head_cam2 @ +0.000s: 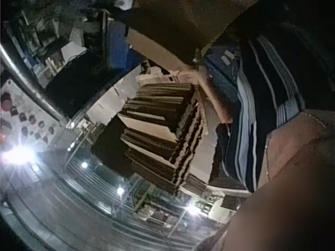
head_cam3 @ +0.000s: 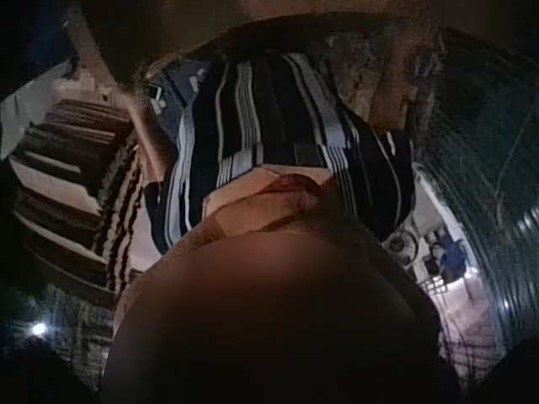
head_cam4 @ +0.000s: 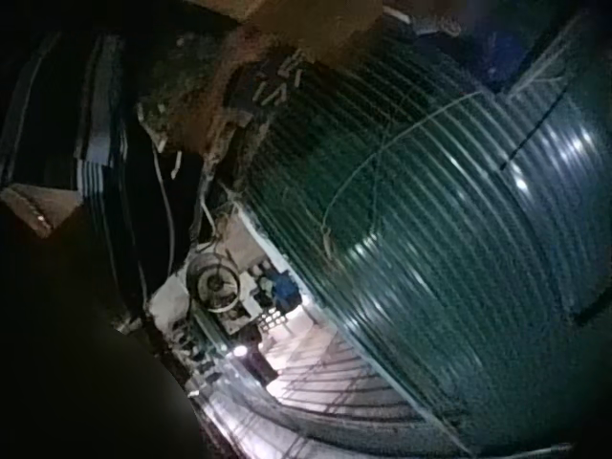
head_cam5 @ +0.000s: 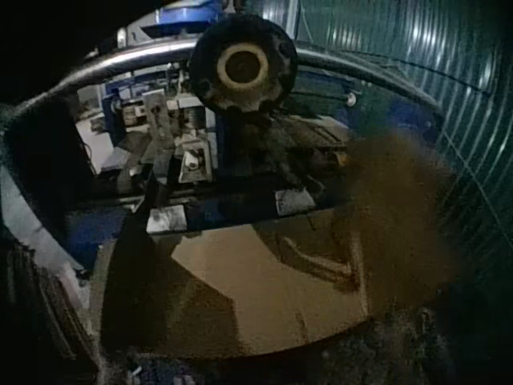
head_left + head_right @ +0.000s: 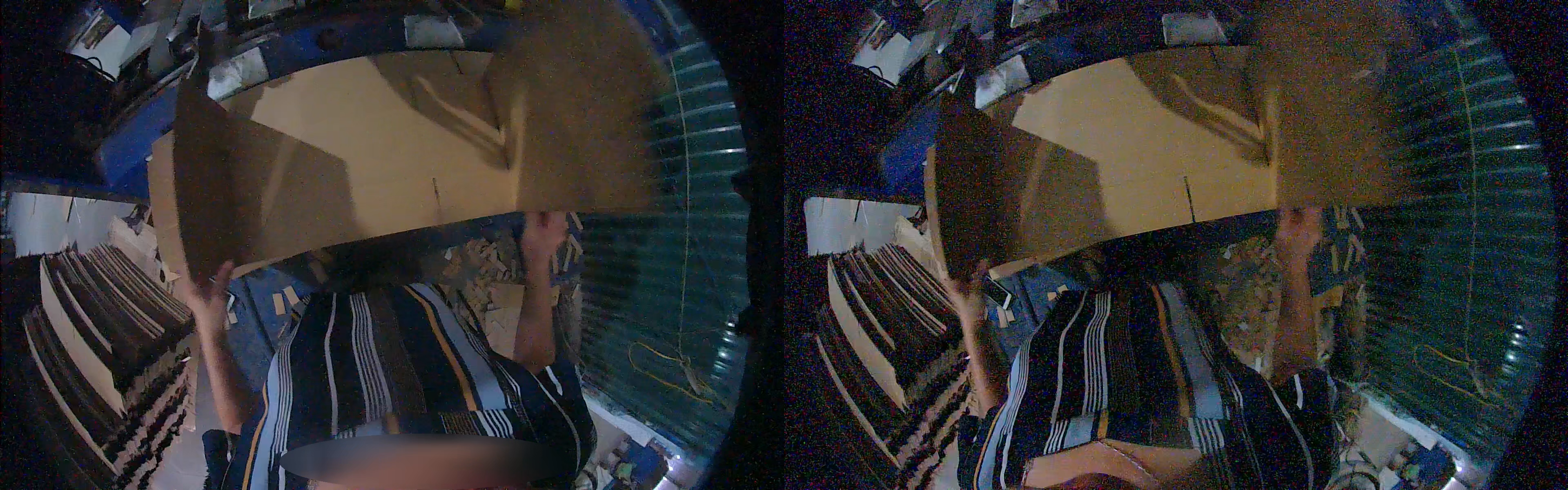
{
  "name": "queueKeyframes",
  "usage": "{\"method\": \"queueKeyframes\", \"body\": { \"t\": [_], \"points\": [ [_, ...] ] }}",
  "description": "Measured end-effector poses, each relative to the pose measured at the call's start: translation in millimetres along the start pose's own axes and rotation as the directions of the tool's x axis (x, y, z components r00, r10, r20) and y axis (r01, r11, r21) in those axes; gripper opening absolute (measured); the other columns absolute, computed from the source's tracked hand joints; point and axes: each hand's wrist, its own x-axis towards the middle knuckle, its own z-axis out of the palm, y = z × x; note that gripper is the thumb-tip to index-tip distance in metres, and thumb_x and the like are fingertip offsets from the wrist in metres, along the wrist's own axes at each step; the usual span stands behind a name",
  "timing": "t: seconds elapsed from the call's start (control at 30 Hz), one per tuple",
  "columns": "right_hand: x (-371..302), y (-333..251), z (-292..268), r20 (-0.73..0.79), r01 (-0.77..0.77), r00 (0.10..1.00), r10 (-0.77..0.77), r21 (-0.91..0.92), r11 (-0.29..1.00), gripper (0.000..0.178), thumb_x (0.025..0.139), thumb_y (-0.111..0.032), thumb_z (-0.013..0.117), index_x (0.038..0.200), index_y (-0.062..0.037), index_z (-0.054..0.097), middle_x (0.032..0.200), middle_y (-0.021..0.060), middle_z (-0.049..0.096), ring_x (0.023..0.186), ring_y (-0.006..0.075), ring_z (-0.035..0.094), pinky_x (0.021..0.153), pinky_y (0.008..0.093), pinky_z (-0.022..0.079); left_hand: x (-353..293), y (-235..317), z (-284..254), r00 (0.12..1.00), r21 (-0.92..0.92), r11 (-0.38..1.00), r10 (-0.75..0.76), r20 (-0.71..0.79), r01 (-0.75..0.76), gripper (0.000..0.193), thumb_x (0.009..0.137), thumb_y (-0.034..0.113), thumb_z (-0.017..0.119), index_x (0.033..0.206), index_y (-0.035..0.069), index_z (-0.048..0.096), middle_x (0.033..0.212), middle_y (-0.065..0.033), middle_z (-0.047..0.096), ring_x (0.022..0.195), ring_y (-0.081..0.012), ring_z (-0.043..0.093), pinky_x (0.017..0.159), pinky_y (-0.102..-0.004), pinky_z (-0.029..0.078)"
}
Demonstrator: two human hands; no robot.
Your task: The person repeatedly folds and assembles flat cardboard boxes on a workbench. They align the flaps, press the creases, and feed the boxes through a stapling or taping mechanism to secure the seams. The process is repeated for multiple units in a continuous loop.
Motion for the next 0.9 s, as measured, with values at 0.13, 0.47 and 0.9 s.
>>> {"method": "queueKeyframes", "body": {
  "t": [0.13,0.47,0.9],
  "points": [
    [8.7,-27.1,48.5,0.434,0.608,0.745,-0.506,-0.13,0.783,0.054,0.075,0.009,0.048,0.125,-0.0116,0.055,0.127,0.0093,0.053,0.12,0.0303,0.048,0.098,0.0398,0.039,21.6,-16.4,62.3,0.818,0.441,0.697,0.543,0.192,-0.566,0.056,0.078,-0.007,0.056,0.131,0.008,0.049,0.135,-0.016,0.048,0.126,-0.0301,0.044,0.104,-0.0382,0.034],
    [139.9,-13.9,158.4,0.439,0.677,0.622,-0.649,0.115,0.727,0.069,0.068,0.01,0.048,0.131,-0.017,0.051,0.137,0.0061,0.045,0.129,0.0284,0.036,0.106,0.0423,0.026,143.3,24.8,111.7,0.677,0.568,0.465,0.695,0.241,-0.68,0.049,0.083,0.009,0.051,0.132,0.014,0.049,0.138,-0.0139,0.044,0.129,-0.0332,0.038,0.106,-0.0416,0.033],
    [293.3,-15.0,263.7,0.378,0.62,0.776,-0.505,-0.311,0.721,0.049,0.081,-0.012,0.055,0.13,-0.0091,0.049,0.124,0.0163,0.053,0.119,0.0323,0.047,0.098,0.045,0.04,303.2,63.8,158.3,0.749,0.711,0.417,0.621,0.232,-0.566,0.055,0.08,0.011,0.06,0.133,0.012,0.044,0.131,-0.0157,0.05,0.112,-0.0333,0.053,0.091,-0.0404,0.046]
  ]
}}
